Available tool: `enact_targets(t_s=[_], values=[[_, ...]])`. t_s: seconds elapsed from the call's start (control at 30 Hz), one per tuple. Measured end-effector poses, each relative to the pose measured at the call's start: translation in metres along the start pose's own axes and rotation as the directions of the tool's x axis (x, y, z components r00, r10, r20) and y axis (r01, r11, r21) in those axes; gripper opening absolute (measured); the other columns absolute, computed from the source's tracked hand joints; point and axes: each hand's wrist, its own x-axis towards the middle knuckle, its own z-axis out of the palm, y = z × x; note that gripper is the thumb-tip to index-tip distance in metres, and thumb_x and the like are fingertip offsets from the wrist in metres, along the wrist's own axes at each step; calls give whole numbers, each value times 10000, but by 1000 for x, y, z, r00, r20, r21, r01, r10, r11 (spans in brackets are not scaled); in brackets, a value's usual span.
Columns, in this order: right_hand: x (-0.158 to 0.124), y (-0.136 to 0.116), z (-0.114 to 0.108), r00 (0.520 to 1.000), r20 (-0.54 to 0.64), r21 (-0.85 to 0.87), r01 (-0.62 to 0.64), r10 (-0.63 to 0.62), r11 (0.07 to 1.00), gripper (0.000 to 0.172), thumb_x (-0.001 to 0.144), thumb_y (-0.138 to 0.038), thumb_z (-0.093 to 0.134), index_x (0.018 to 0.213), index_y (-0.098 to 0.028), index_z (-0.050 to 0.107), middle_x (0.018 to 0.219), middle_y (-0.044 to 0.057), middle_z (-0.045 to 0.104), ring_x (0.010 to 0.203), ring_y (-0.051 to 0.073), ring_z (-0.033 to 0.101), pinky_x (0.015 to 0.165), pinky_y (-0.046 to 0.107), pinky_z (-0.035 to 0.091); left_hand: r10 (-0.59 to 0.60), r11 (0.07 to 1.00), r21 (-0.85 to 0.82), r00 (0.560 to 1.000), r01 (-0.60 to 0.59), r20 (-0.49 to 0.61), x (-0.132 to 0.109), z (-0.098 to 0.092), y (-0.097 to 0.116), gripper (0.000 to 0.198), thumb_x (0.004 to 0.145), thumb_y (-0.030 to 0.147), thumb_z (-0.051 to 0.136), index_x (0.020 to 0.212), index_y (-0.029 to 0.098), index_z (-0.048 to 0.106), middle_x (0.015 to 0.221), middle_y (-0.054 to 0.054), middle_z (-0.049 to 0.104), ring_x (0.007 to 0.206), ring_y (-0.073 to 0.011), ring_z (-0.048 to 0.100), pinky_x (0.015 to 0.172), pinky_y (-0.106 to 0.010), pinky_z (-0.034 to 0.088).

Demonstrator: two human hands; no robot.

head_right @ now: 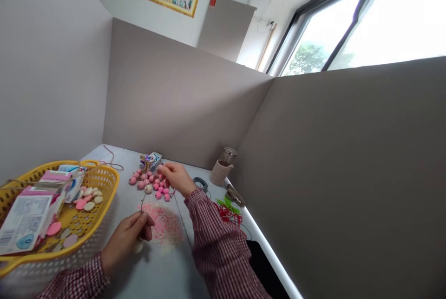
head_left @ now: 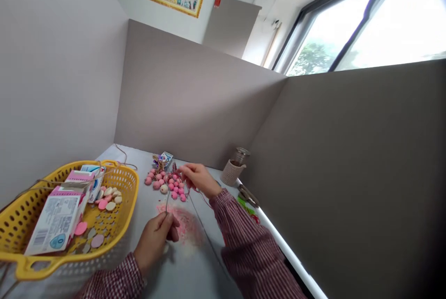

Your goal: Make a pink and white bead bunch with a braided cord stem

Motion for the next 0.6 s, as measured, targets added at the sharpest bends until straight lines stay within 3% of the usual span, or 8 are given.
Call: enact_targets(t_s=[0.1,0.2,0.4,0.6], values=[[45,23,3,992,-75,-164,-110,99,980,249,903,-295,451,1013,-116,585,956,71,616,765,149,606,659,297,504,-43,997,-75,993,34,-113,4,-3,-2,533,681,677,368,691,165,519,447,39,449,440,-113,413,486,-238,323],[69,46,17,989,-87,-295,-137,116,946,286,877,-294,518,1128,-159,526,1132,75,552,943,198,574,786,396,491,-77,994,-94,982,61,-175,7,-4,-4,540,658,700,376,668,177,507,412,57,399,406,-101,363,437,-222,256],[82,68,44,993,-51,-403,-119,108,908,285,879,-290,514,1134,-164,523,1143,78,547,952,197,571,794,397,488,-88,994,-88,978,73,-191,11,-4,-9,552,657,712,379,647,175,511,394,64,378,389,-86,324,405,-203,216],[80,76,38,990,-73,-302,-138,121,943,256,887,-287,499,1119,-185,536,1151,76,546,950,187,570,798,382,487,-57,995,-94,977,38,-205,11,-6,-8,563,640,724,410,647,169,507,381,73,382,373,-73,317,401,-202,220]])
